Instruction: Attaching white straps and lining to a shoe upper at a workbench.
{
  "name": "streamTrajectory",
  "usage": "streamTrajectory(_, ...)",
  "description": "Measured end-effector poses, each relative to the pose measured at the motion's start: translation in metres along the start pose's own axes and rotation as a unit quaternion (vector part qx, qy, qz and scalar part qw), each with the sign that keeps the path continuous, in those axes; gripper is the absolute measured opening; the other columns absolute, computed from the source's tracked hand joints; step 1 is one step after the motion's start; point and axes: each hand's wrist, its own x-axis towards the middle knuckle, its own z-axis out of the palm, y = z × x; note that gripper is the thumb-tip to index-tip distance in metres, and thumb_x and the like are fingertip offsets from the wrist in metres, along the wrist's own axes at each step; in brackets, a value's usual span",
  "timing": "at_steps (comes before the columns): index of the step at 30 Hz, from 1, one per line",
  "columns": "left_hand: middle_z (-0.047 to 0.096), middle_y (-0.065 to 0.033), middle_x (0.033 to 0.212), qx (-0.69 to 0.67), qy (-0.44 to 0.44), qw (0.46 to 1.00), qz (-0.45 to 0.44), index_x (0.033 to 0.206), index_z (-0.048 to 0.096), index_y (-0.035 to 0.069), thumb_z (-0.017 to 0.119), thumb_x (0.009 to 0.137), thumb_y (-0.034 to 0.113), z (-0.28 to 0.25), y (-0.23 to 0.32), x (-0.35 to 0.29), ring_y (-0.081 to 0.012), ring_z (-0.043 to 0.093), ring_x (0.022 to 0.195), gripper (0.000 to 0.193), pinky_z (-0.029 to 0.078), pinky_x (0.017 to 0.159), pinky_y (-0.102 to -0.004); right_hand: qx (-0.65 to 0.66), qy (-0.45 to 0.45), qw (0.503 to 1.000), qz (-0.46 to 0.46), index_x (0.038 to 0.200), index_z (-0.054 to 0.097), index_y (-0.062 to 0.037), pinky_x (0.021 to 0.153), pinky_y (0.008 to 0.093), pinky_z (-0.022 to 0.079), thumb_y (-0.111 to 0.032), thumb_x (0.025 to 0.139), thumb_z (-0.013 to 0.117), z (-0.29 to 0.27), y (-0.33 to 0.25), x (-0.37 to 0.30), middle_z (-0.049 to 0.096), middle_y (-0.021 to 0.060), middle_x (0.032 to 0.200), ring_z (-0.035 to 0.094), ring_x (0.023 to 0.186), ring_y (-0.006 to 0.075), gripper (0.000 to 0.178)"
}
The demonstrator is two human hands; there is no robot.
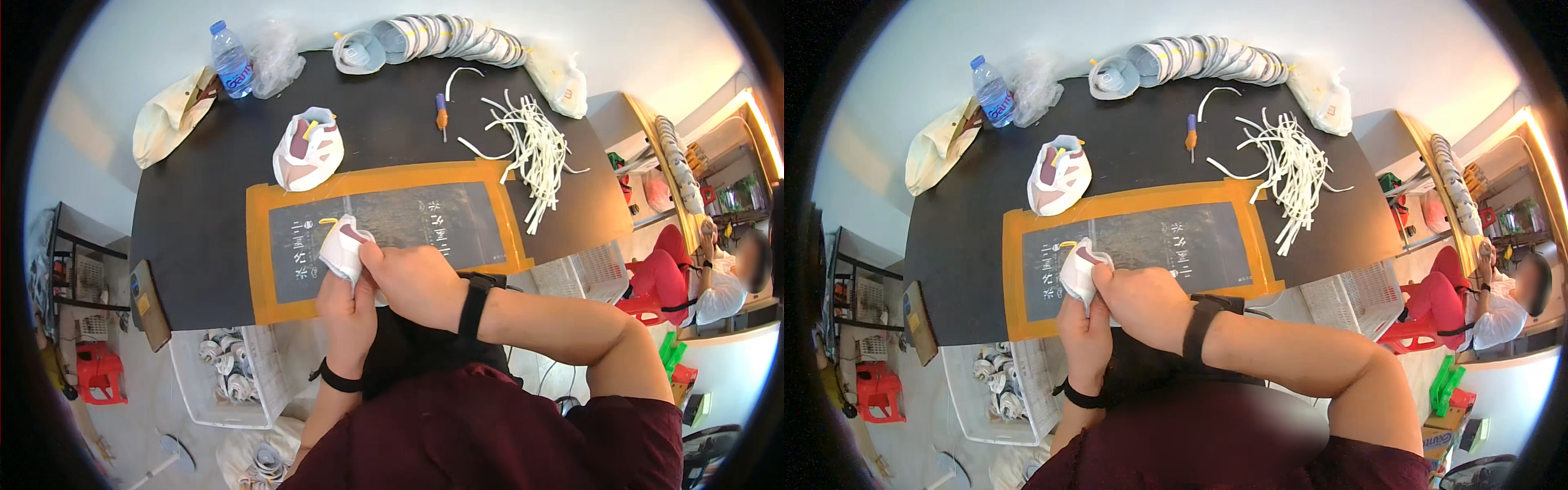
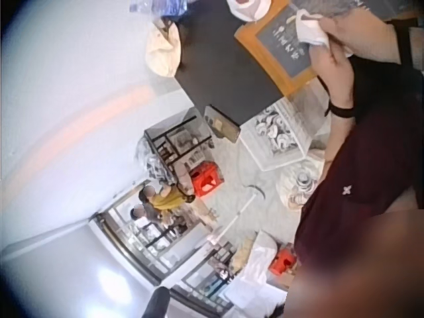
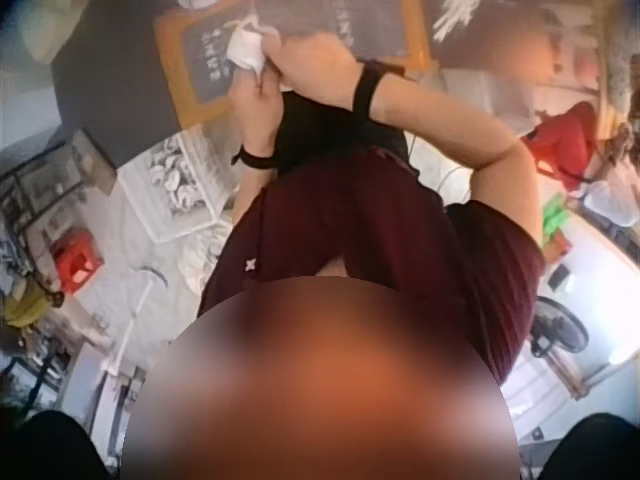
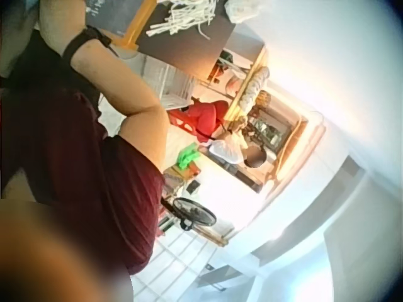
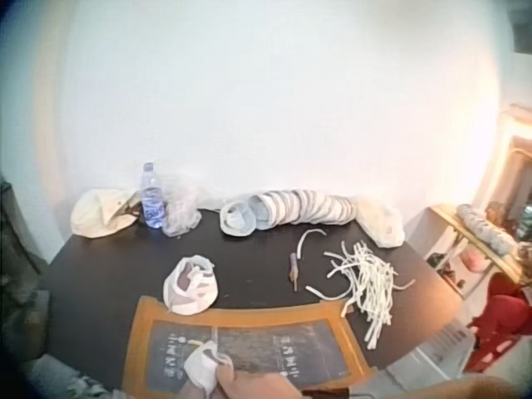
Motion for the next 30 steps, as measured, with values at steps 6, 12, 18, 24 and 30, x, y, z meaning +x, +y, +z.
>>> streamTrajectory(6, 0.066, -0.0172, 0.096, 0.084, -0.015, 0.996, -0.006, 0.107, 0.063, -0.004, 0.058, 0.094, 0.005, -0.002, -0.008, 0.002, -0.0281, 0.065, 0.082, 0.017, 0.050, 0.068, -0.0382, 0.171, 0.112, 0.979, 0.010, 0.101, 0.054, -0.0007, 0.066, 0.0470, 0.053, -0.011, 0.091, 0.053, 0.017, 0.014, 0.007, 0.065, 0.0240, 0.083, 0.065, 0.080, 0.0434, 0.015)
streamTrajectory(12, 0.066, -0.0115, 0.090, -0.035, 0.017, 0.995, -0.094, 0.098, 0.062, -0.005, 0.061, 0.096, 0.010, -0.006, -0.006, -0.001, -0.0162, 0.062, 0.080, 0.016, 0.048, 0.066, -0.0324, 0.061, 0.052, 0.996, 0.027, 0.103, 0.056, -0.0076, 0.068, 0.0474, 0.051, -0.017, 0.088, 0.058, -0.008, 0.002, -0.004, 0.067, 0.0149, 0.080, 0.066, 0.076, 0.0408, 0.018)
streamTrajectory(18, 0.065, -0.0053, 0.091, -0.155, 0.047, 0.975, -0.153, 0.102, 0.062, -0.005, 0.063, 0.096, 0.013, -0.006, 0.000, 0.000, -0.0076, 0.056, 0.084, 0.019, 0.047, 0.070, -0.0268, 0.099, 0.070, 0.993, -0.011, 0.107, 0.064, -0.0136, 0.067, 0.0429, 0.052, -0.021, 0.088, 0.056, -0.018, 0.008, -0.014, 0.067, 0.0110, 0.078, 0.067, 0.074, 0.0338, 0.022)
streamTrajectory(24, 0.068, -0.0084, 0.093, -0.086, 0.027, 0.987, -0.135, 0.104, 0.063, -0.005, 0.061, 0.097, 0.013, -0.008, 0.004, 0.002, -0.0111, 0.060, 0.084, 0.020, 0.049, 0.071, -0.0299, -0.134, 0.013, 0.987, -0.089, 0.101, 0.061, -0.0072, 0.058, 0.0465, 0.051, -0.020, 0.090, 0.056, -0.022, 0.002, -0.010, 0.067, 0.0116, 0.072, 0.065, 0.064, 0.0364, 0.017)
streamTrajectory(30, 0.067, -0.0144, 0.085, 0.005, -0.005, 0.996, -0.094, 0.099, 0.064, -0.005, 0.061, 0.095, 0.013, -0.012, 0.001, 0.000, -0.0175, 0.063, 0.076, 0.019, 0.049, 0.067, -0.0330, 0.257, 0.014, 0.964, 0.069, 0.095, 0.060, -0.0033, 0.065, 0.0486, 0.052, -0.019, 0.088, 0.057, 0.007, 0.015, 0.009, 0.066, 0.0172, 0.073, 0.064, 0.068, 0.0406, 0.017)
